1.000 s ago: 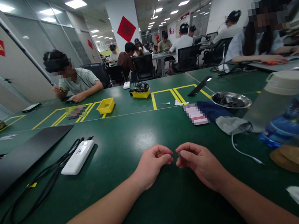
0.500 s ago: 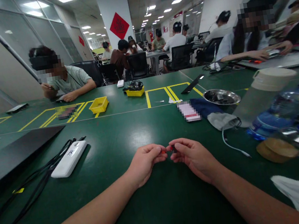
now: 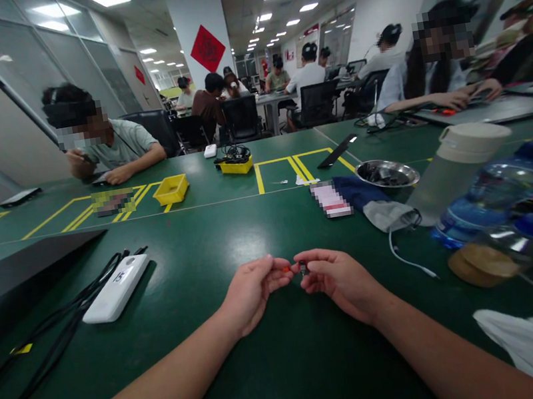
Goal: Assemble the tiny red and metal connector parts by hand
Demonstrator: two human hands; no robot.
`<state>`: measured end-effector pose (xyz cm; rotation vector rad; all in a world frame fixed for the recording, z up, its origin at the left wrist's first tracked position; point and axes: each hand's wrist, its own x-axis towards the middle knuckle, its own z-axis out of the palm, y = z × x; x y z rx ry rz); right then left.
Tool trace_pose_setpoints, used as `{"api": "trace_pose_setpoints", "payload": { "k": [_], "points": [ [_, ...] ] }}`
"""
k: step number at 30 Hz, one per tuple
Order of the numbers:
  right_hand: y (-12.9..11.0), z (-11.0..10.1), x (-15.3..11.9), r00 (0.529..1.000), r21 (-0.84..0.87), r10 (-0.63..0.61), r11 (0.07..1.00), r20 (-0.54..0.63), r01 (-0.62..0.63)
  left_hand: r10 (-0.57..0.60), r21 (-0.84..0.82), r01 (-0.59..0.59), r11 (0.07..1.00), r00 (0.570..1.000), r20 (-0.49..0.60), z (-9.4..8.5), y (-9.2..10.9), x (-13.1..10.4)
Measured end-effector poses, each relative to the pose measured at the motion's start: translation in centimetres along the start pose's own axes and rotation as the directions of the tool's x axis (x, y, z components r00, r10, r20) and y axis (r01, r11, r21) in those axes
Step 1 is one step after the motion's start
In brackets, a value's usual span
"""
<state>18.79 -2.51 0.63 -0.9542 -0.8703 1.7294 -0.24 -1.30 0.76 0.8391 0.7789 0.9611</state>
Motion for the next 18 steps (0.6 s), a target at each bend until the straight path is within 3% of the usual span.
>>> {"api": "trace_pose_setpoints", "payload": {
  "k": [5, 12, 18],
  "points": [
    [0.0, 0.12, -0.09, 1.0, -0.066, -0.021, 0.998, 0.015, 0.022, 0.041, 0.123, -0.042, 0.991, 0.999, 0.005, -0.02, -0.18, 0.02],
    [0.28, 0.24, -0.2, 0.998, -0.157, -0.061, 0.986, 0.02, 0.063, 0.014, 0.128, -0.012, 0.992, 1.0, -0.014, -0.13, -0.26, 0.1],
    [0.0, 0.26, -0.07, 0.999, -0.023, -0.029, 0.999, 0.019, 0.03, -0.019, 0.041, 0.019, 0.999, 1.0, -0.002, -0.26, -0.06, 0.12]
  ]
}}
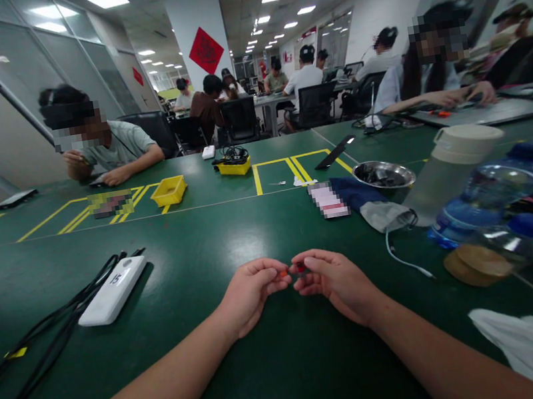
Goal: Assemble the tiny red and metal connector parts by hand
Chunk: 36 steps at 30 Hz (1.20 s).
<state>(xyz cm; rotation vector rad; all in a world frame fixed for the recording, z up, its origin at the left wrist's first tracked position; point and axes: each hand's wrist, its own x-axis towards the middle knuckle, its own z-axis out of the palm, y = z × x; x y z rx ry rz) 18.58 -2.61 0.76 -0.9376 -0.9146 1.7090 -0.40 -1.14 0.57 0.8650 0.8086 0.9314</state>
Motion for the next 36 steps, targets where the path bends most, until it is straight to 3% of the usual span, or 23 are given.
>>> {"api": "trace_pose_setpoints", "payload": {
  "k": [5, 17, 29, 36],
  "points": [
    [0.1, -0.12, 0.09, 1.0, 0.03, 0.013, 0.999, 0.006, -0.013, 0.007, -0.015, -0.007, 1.0, 1.0, 0.012, 0.01, 0.02, -0.06],
    [0.31, 0.21, -0.12, 1.0, -0.171, 0.005, 0.985, -0.006, -0.006, 0.036, 0.082, -0.039, 0.996, 0.999, 0.038, -0.05, -0.25, -0.06],
    [0.25, 0.18, 0.05, 0.999, -0.035, 0.015, 0.999, -0.033, -0.016, 0.017, 0.057, -0.018, 0.998, 1.0, 0.012, 0.21, 0.05, -0.15],
    [0.16, 0.28, 0.05, 0.999, -0.069, 0.014, 0.997, -0.045, -0.017, 0.023, 0.068, -0.024, 0.997, 1.0, 0.019, 0.29, -0.06, -0.12]
  ]
}}
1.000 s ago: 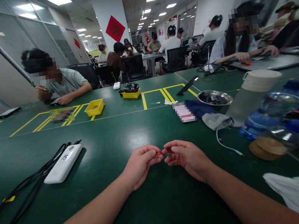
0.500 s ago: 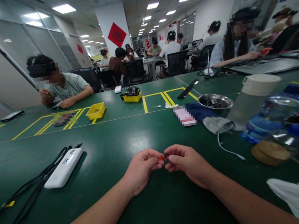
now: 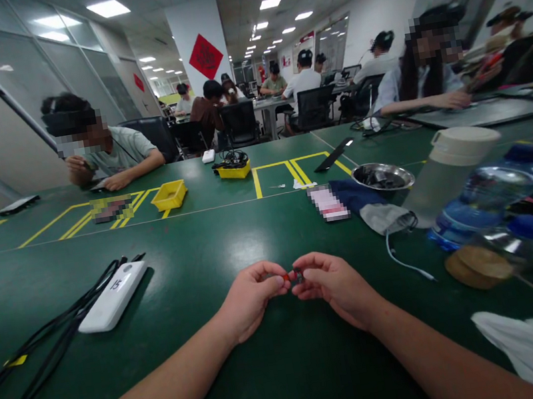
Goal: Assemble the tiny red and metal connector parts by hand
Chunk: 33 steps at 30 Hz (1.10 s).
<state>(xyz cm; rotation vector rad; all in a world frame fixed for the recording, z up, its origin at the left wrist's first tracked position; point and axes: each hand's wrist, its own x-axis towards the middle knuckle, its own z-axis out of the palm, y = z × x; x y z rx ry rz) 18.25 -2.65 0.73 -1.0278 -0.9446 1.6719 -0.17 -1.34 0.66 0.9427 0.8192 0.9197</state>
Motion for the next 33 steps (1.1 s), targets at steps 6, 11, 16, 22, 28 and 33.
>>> {"api": "trace_pose_setpoints", "payload": {
  "k": [6, 11, 16, 22, 28, 33],
  "points": [
    [0.3, -0.07, 0.08, 1.0, -0.04, -0.017, 0.999, 0.001, 0.017, 0.014, 0.026, -0.014, 1.0, 1.0, -0.005, -0.18, -0.14, 0.14],
    [0.23, -0.09, -0.06, 1.0, -0.057, -0.02, 0.998, 0.015, 0.021, 0.006, 0.02, -0.006, 1.0, 1.0, 0.006, -0.35, -0.18, 0.16],
    [0.22, 0.07, -0.09, 0.999, -0.079, -0.036, 0.996, 0.008, 0.036, 0.011, 0.013, -0.011, 1.0, 1.0, 0.007, -0.42, -0.18, 0.12],
    [0.63, 0.09, 0.19, 0.996, -0.108, -0.083, 0.991, -0.039, 0.079, 0.028, 0.019, -0.029, 0.999, 1.0, 0.007, -0.34, -0.21, 0.2],
    [0.56, -0.02, 0.18, 0.997, -0.106, -0.083, 0.991, -0.005, 0.082, -0.004, 0.03, 0.004, 1.0, 1.0, 0.009, -0.23, -0.11, 0.13],
    [0.32, 0.1, -0.18, 0.994, -0.199, -0.111, 0.974, 0.015, 0.112, 0.022, 0.032, -0.023, 0.999, 1.0, 0.011, -0.34, -0.2, 0.1]
  ]
}}
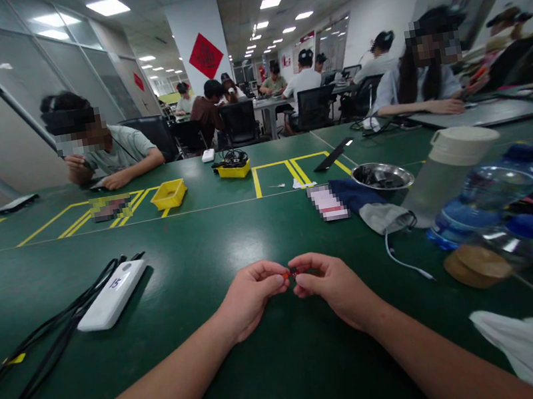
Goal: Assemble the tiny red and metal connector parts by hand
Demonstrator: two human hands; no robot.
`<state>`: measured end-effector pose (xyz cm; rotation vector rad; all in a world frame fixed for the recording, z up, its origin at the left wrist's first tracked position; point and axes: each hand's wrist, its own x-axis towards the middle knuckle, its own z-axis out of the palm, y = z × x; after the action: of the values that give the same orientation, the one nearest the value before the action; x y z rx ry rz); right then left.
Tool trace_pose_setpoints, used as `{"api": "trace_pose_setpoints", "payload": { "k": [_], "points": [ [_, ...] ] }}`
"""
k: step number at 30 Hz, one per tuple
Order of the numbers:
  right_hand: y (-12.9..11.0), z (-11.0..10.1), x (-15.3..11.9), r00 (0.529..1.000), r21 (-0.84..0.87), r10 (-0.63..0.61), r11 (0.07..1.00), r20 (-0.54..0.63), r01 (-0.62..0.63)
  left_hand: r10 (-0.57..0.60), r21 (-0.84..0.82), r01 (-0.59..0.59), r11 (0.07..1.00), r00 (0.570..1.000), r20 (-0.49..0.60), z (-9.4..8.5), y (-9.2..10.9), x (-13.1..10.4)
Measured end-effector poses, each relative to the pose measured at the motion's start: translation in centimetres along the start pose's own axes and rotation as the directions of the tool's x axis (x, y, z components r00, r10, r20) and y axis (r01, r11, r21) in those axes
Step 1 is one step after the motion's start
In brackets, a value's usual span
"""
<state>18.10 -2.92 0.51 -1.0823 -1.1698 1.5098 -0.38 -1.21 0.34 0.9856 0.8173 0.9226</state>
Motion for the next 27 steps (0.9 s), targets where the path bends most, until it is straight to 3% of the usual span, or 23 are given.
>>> {"api": "trace_pose_setpoints", "payload": {
  "k": [5, 11, 20, 27],
  "points": [
    [-0.05, -0.04, -0.07, 1.0, 0.02, -0.019, 1.0, -0.002, 0.019, 0.015, -0.001, -0.015, 1.0, 1.0, 0.004, -0.11, -0.09, 0.06],
    [0.08, -0.11, 0.2, 0.999, 0.164, 0.034, 0.986, 0.005, -0.034, -0.002, -0.01, 0.002, 1.0, 1.0, -0.015, 0.11, 0.12, 0.01],
    [0.2, -0.06, 0.19, 0.999, 0.11, 0.035, 0.993, -0.024, -0.032, -0.001, -0.013, 0.001, 1.0, 1.0, 0.003, -0.01, -0.09, 0.1],
    [-0.01, -0.13, 0.25, 0.996, 0.209, 0.09, 0.974, -0.014, -0.085, -0.025, -0.049, 0.026, 0.998, 1.0, 0.019, -0.16, -0.02, 0.09]
  ]
}}
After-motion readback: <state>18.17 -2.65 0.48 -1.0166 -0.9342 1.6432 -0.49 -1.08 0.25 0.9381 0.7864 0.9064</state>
